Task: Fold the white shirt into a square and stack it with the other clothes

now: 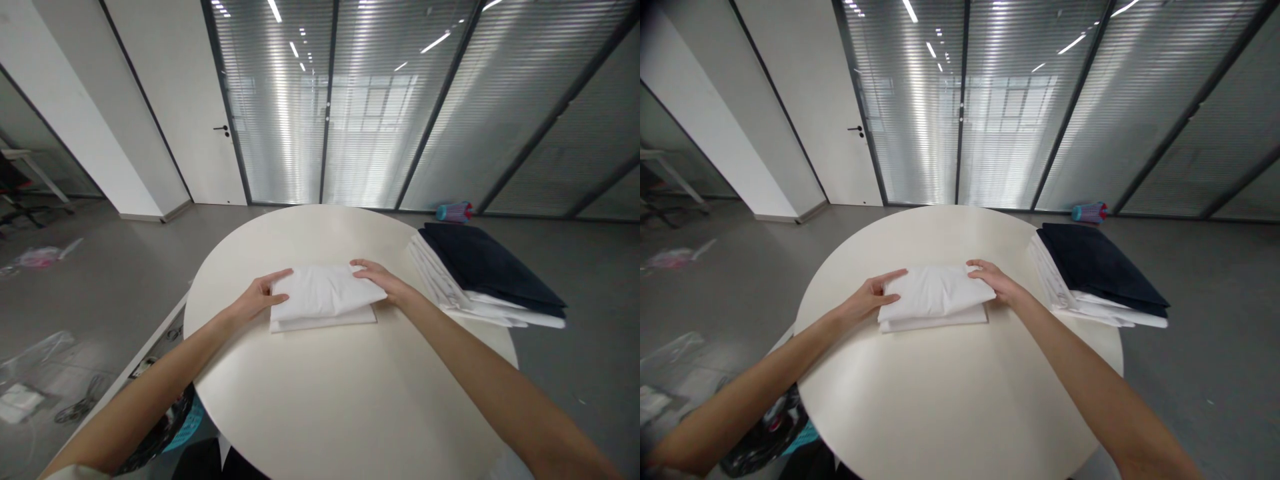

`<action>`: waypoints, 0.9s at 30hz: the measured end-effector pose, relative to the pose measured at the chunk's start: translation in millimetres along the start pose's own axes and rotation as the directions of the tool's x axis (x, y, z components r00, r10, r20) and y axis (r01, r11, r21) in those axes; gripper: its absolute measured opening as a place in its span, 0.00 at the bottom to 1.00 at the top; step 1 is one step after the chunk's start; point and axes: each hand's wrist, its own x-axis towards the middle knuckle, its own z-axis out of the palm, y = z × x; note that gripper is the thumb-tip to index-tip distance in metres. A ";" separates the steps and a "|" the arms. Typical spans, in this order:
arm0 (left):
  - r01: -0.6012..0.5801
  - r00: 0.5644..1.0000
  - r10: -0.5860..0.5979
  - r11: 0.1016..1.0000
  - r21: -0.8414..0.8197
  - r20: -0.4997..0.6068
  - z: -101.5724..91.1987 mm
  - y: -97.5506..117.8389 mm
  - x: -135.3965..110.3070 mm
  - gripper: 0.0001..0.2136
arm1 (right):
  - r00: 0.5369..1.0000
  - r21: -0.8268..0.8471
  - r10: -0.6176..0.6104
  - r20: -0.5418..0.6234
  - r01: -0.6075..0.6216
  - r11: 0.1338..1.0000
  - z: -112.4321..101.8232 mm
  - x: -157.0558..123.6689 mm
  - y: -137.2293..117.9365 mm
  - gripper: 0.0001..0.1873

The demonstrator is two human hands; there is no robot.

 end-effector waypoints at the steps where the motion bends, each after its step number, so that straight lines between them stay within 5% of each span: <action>1: 0.010 1.000 -0.009 1.000 -0.013 0.020 -0.7 1.5 -0.9 0.37 | 1.000 0.002 0.004 0.025 -0.004 1.000 -0.4 -2.6 -1.5 0.29; 5: -0.015 1.000 0.015 1.000 -0.002 -0.008 0.3 7.3 -3.7 0.36 | 0.991 -0.005 -0.013 0.136 0.014 1.000 -4.9 -13.4 -8.5 0.36; 9: -0.049 0.997 0.063 0.967 0.249 -0.051 2.5 12.5 -9.6 0.34 | 0.977 -0.238 -0.023 0.213 0.074 0.968 -14.9 -22.3 -13.8 0.44; 15: -0.066 0.991 0.010 0.904 0.423 0.133 -4.0 9.5 -17.3 0.49 | 0.947 -0.542 -0.084 0.309 0.248 0.803 -22.2 -28.4 -1.6 0.50; 18: -0.100 0.990 0.043 0.884 0.457 0.134 -5.1 3.2 -18.8 0.50 | 0.946 -0.586 -0.116 0.303 0.280 0.760 -23.7 -31.1 9.1 0.51; 21: -0.126 0.990 0.075 0.860 0.495 0.121 -7.0 5.3 -27.8 0.48 | 0.958 -0.726 -0.140 0.249 0.280 0.628 -26.2 -37.1 10.7 0.50; 24: -0.126 0.990 0.133 0.720 0.682 0.042 -7.8 26.6 -42.2 0.39 | 0.948 -0.849 -0.240 0.207 0.296 0.438 -23.1 -41.2 -1.2 0.45; 27: -0.130 0.933 0.358 0.448 0.884 -0.044 1.9 59.5 -42.0 0.26 | 0.870 -0.822 -0.445 0.210 0.404 0.402 -4.1 -34.1 -18.3 0.31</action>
